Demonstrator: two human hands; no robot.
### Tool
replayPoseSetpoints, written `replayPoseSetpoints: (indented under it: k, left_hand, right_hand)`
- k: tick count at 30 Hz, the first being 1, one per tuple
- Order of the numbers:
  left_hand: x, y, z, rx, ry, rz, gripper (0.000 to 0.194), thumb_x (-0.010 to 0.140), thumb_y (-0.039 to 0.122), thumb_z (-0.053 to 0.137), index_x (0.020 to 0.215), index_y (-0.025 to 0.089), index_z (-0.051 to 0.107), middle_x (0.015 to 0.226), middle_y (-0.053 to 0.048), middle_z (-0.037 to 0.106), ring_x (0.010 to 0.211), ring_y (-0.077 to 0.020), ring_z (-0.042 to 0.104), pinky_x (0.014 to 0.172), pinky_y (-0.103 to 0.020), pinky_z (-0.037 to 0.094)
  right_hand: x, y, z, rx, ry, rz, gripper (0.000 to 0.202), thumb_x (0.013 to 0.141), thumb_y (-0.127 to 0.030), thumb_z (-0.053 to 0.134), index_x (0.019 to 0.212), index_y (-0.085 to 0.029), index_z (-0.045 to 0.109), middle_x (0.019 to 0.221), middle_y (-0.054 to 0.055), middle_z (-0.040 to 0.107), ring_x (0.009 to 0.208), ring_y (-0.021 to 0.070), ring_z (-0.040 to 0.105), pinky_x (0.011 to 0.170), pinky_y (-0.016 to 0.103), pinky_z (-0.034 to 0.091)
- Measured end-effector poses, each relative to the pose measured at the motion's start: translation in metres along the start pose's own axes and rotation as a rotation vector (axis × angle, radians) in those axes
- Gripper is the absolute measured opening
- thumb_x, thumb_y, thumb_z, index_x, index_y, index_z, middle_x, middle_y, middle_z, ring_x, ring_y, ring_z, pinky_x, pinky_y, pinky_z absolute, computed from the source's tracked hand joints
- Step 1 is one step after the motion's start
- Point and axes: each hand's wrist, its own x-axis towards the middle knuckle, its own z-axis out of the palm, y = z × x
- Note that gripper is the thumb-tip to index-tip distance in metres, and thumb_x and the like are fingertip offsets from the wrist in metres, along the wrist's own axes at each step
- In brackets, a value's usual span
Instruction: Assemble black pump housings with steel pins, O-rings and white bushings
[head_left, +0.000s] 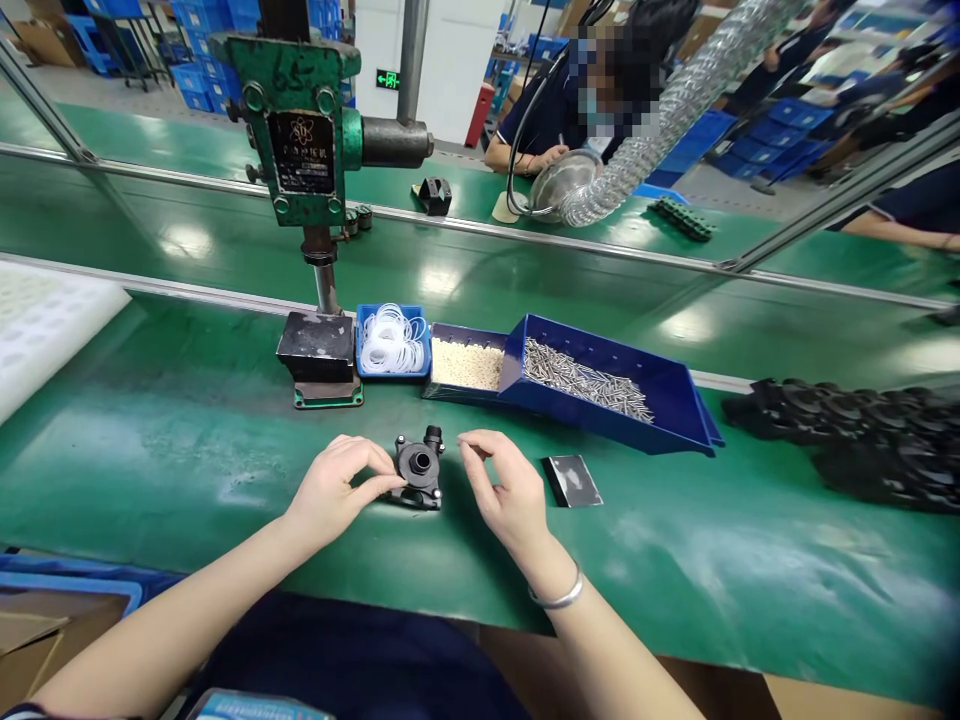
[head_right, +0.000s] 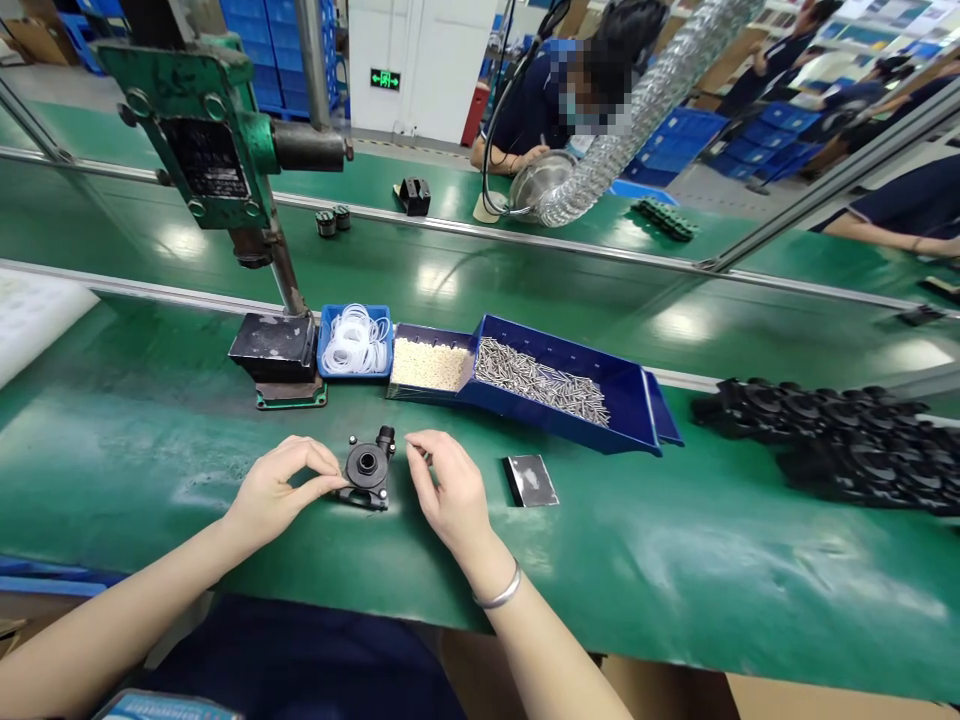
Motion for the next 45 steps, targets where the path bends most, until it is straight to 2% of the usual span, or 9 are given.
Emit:
replayPoseSetpoints:
  k: [15, 20, 24, 27, 29, 32, 35, 39, 45]
  left_hand:
    - [0.001, -0.006, -0.002, 0.664, 0.220, 0.762, 0.014, 0.077, 0.028, 0.076, 0.078, 0.021, 0.064, 0.089, 0.011, 0.071, 0.091, 0.0044, 0.058, 0.093, -0.013, 0.033]
    - [-0.009, -0.014, -0.017, 0.610, 0.259, 0.496, 0.079, 0.065, 0.059, 0.079, 0.132, 0.029, 0.048, 0.134, -0.003, 0.061, 0.123, -0.0068, 0.060, 0.104, -0.018, 0.047]
    - [-0.006, -0.021, -0.017, 0.326, -0.020, 0.062, 0.119, 0.062, 0.062, 0.080, 0.151, 0.038, 0.005, 0.155, -0.009, 0.038, 0.089, 0.0015, 0.066, 0.080, -0.014, 0.057]
    - [0.000, -0.024, 0.003, 0.171, -0.201, -0.052, 0.116, 0.069, 0.048, 0.080, 0.150, 0.043, -0.003, 0.158, -0.009, 0.034, 0.071, 0.0082, 0.058, 0.072, -0.010, 0.057]
    - [0.001, -0.024, 0.022, 0.097, -0.226, -0.085, 0.111, 0.073, 0.039, 0.077, 0.152, 0.039, -0.001, 0.142, -0.007, 0.054, 0.069, 0.0074, 0.058, 0.074, -0.009, 0.057]
    - [-0.007, -0.021, 0.051, 0.012, -0.252, -0.088, 0.107, 0.075, 0.033, 0.074, 0.154, 0.030, 0.002, 0.102, -0.001, 0.070, 0.083, 0.0002, 0.066, 0.091, -0.014, 0.063]
    - [-0.015, -0.013, 0.069, -0.013, -0.332, -0.076, 0.100, 0.077, 0.027, 0.070, 0.154, 0.031, 0.006, 0.118, -0.005, 0.067, 0.103, -0.0035, 0.069, 0.113, -0.025, 0.062]
    - [-0.015, -0.010, 0.075, 0.034, -0.404, -0.081, 0.094, 0.080, 0.039, 0.066, 0.149, 0.048, 0.002, 0.153, 0.000, 0.043, 0.112, 0.0009, 0.067, 0.113, -0.019, 0.062]
    - [0.001, -0.032, 0.081, 0.263, -0.244, 0.124, 0.078, 0.081, 0.051, 0.062, 0.147, 0.047, 0.022, 0.129, 0.005, 0.065, 0.103, 0.0053, 0.069, 0.091, -0.001, 0.060]
  right_hand:
    - [-0.012, 0.004, -0.009, 0.013, 0.046, 0.158, 0.009, 0.098, -0.011, 0.055, 0.101, -0.016, 0.062, 0.088, 0.004, 0.063, 0.082, 0.0127, 0.060, 0.075, 0.026, 0.048]
    - [-0.019, 0.001, -0.011, 0.038, 0.064, 0.218, 0.011, 0.099, -0.015, 0.054, 0.108, -0.017, 0.061, 0.094, 0.005, 0.064, 0.082, 0.0128, 0.062, 0.075, 0.027, 0.051]
    - [-0.032, -0.012, -0.004, 0.118, 0.073, 0.313, 0.031, 0.099, -0.020, 0.055, 0.130, -0.020, 0.050, 0.113, 0.009, 0.060, 0.091, 0.0134, 0.061, 0.078, 0.028, 0.054]
    - [-0.044, -0.028, 0.008, 0.153, -0.022, 0.353, 0.055, 0.096, -0.028, 0.061, 0.145, -0.022, 0.036, 0.127, 0.013, 0.053, 0.102, 0.0177, 0.059, 0.075, 0.029, 0.056]
    - [-0.052, -0.039, 0.017, 0.095, -0.078, 0.365, 0.075, 0.092, -0.034, 0.067, 0.153, -0.021, 0.025, 0.135, 0.016, 0.048, 0.115, 0.0231, 0.055, 0.081, 0.034, 0.057]
    - [-0.063, -0.048, 0.027, -0.077, -0.049, 0.373, 0.093, 0.087, -0.038, 0.073, 0.158, -0.018, 0.017, 0.143, 0.019, 0.040, 0.132, 0.0302, 0.044, 0.103, 0.047, 0.050]
    - [-0.075, -0.047, 0.027, -0.191, 0.066, 0.387, 0.085, 0.090, -0.034, 0.069, 0.157, -0.017, 0.020, 0.138, 0.019, 0.043, 0.130, 0.0299, 0.046, 0.108, 0.050, 0.046]
    - [-0.089, -0.034, -0.003, -0.292, 0.157, 0.290, 0.083, 0.089, -0.025, 0.069, 0.158, -0.018, 0.022, 0.133, 0.018, 0.051, 0.122, 0.0278, 0.052, 0.102, 0.045, 0.050]
    - [-0.099, 0.042, -0.121, -0.575, 0.535, 0.431, 0.073, 0.085, -0.038, 0.074, 0.144, -0.017, 0.037, 0.131, 0.018, 0.052, 0.115, 0.0268, 0.057, 0.090, 0.039, 0.054]
